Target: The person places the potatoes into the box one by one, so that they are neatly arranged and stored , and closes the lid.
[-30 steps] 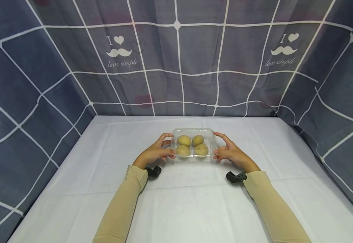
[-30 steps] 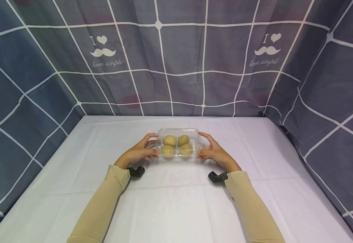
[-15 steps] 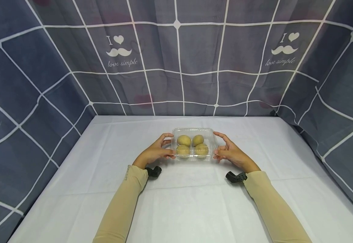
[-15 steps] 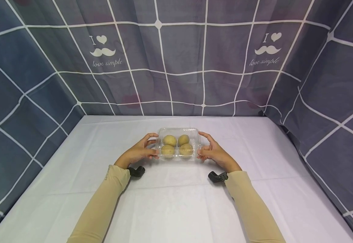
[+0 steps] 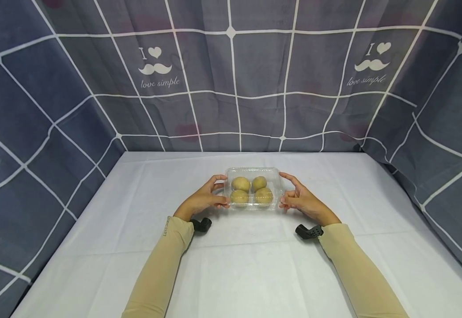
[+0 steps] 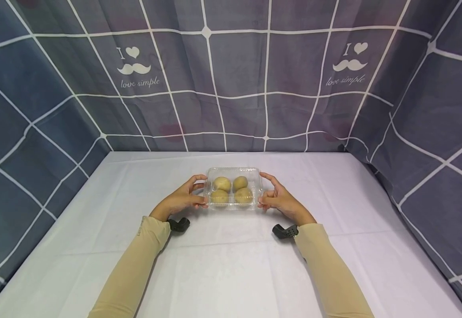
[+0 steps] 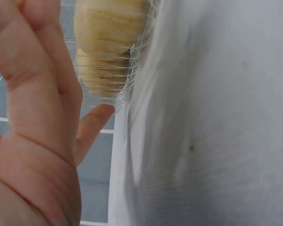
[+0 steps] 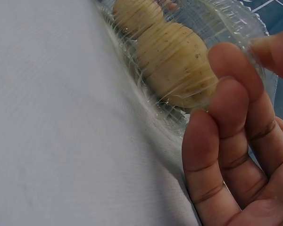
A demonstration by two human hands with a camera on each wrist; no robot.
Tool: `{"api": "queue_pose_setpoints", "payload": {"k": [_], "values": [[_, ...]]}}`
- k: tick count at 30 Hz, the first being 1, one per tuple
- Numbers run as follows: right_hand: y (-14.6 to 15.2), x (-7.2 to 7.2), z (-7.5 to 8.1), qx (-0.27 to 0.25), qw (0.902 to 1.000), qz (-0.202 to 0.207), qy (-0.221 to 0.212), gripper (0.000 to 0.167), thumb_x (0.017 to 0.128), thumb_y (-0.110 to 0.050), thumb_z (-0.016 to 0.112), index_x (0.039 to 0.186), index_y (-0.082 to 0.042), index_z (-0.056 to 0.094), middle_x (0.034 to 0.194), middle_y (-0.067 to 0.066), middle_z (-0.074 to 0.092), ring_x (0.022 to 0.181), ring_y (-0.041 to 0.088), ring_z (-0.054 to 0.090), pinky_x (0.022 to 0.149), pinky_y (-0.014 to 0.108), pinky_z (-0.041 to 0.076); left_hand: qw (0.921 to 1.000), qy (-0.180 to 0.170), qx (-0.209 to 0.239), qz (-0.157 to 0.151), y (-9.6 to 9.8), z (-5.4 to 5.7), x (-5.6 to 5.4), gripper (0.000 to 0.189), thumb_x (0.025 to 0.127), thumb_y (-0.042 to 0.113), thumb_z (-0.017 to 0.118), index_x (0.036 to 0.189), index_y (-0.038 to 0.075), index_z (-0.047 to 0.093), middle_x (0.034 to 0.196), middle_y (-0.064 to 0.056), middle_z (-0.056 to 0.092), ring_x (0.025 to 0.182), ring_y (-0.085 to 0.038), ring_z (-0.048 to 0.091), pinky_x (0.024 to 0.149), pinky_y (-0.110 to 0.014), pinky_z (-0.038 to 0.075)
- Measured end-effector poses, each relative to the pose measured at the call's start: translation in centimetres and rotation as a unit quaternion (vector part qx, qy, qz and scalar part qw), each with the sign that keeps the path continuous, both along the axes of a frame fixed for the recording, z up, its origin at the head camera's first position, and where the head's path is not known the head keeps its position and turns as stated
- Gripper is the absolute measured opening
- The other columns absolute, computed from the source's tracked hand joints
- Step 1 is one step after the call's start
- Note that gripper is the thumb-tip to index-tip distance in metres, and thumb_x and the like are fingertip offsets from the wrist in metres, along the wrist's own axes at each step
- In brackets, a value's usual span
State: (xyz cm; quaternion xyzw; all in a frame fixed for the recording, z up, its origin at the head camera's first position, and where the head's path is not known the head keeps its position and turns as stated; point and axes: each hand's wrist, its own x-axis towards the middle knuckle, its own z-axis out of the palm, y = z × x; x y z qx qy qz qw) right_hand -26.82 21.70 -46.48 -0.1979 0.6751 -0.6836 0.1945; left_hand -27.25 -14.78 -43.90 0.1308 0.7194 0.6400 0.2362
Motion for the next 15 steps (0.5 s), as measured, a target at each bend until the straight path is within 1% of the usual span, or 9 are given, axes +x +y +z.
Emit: {"api": "queue_pose_setpoints", "payload": {"k": [8,12,15], "values": [[-0.06,0.11,-0.17,-0.001,0.9999,-0.004,-0.01,0.094,0.1,0.01,0.06,0.173,-0.007,0.003,0.083,0.001,0.071,0.08,0.013,0.074,0.072,0.027,0.061,0.9999,0.01,-0.011,-0.008,-0.22,-0.35,-0.09,0.081,0.099,-0.004,0.068,0.166,0.006,0.022,0.172,-0.034,0.017,0.083,-0.014,0.076,0.067,-0.023,0.055],[-0.04,0.25,-0.07,0.004,0.9999,-0.002,-0.015,0.094,0.102,0.008,0.061,0.174,-0.009,0.004,0.085,0.002,0.072,0.081,0.014,0.072,0.073,0.028,0.061,0.9993,0.016,-0.031,-0.015,-0.36,-0.32,0.09,0.081,0.1,0.003,0.068,0.166,0.009,0.022,0.173,-0.032,0.018,0.087,-0.014,0.076,0.07,-0.025,0.055],[0.08,0.31,0.12,0.019,0.9997,-0.004,-0.014,0.094,0.102,0.005,0.063,0.174,-0.011,0.006,0.087,0.003,0.07,0.08,0.014,0.07,0.074,0.028,0.061,0.9982,0.025,-0.05,-0.022,-0.53,-0.31,0.18,0.08,0.101,0.009,0.069,0.165,0.011,0.022,0.173,-0.033,0.019,0.093,-0.018,0.077,0.071,-0.028,0.054]]}}
